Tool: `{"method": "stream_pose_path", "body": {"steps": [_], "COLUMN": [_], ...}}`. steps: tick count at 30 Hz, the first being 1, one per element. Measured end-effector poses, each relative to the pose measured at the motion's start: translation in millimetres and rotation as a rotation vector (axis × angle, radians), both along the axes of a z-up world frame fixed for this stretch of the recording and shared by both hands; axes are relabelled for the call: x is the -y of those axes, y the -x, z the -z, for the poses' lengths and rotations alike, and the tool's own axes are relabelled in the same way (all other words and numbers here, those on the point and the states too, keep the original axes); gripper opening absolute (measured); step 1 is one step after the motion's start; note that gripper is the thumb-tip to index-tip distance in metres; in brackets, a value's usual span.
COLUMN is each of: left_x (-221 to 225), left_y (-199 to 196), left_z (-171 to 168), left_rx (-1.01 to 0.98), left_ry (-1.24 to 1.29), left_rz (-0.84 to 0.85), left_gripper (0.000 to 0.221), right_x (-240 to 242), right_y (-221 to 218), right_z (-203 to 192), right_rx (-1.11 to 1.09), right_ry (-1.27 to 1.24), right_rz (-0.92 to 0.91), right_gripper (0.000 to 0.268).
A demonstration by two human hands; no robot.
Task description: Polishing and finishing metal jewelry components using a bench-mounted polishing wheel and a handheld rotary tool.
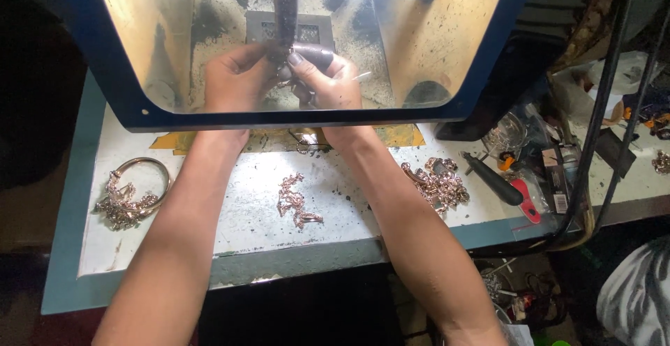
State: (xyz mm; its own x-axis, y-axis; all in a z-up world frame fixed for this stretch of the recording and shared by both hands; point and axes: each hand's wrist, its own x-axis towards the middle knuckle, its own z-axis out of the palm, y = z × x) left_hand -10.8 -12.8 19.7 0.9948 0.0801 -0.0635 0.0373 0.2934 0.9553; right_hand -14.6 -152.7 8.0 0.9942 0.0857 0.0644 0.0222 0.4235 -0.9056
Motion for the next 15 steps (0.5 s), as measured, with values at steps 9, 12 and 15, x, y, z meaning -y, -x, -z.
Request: {"method": "stream_pose_path", "body": {"steps": [9, 12, 15], "left_x": [5.0, 5.2, 5.3], "left_y": [3.1, 5.1, 6.8], "left_z": [5.1, 1.6, -1.8], "left_rx": [0.141, 0.135, 0.153], "left_ry": [-0.205, -0.209, -0.207], "left_rz": [0.021, 0.023, 0.027], "left_gripper": [0.032, 0.033, 0.035], "right_x": [-5.0, -5.3, -6.0], "right_y": [2.7, 6.8, 1.9], "right_z": [-0.8, -5.3, -5.1], "right_rx": [0.046, 0.053, 0.056], "right_ry": [0.146, 0.157, 0.165], "right_rz": [0.106, 0.118, 0.099], "right_gripper": [0.023, 0.022, 0.021]}}
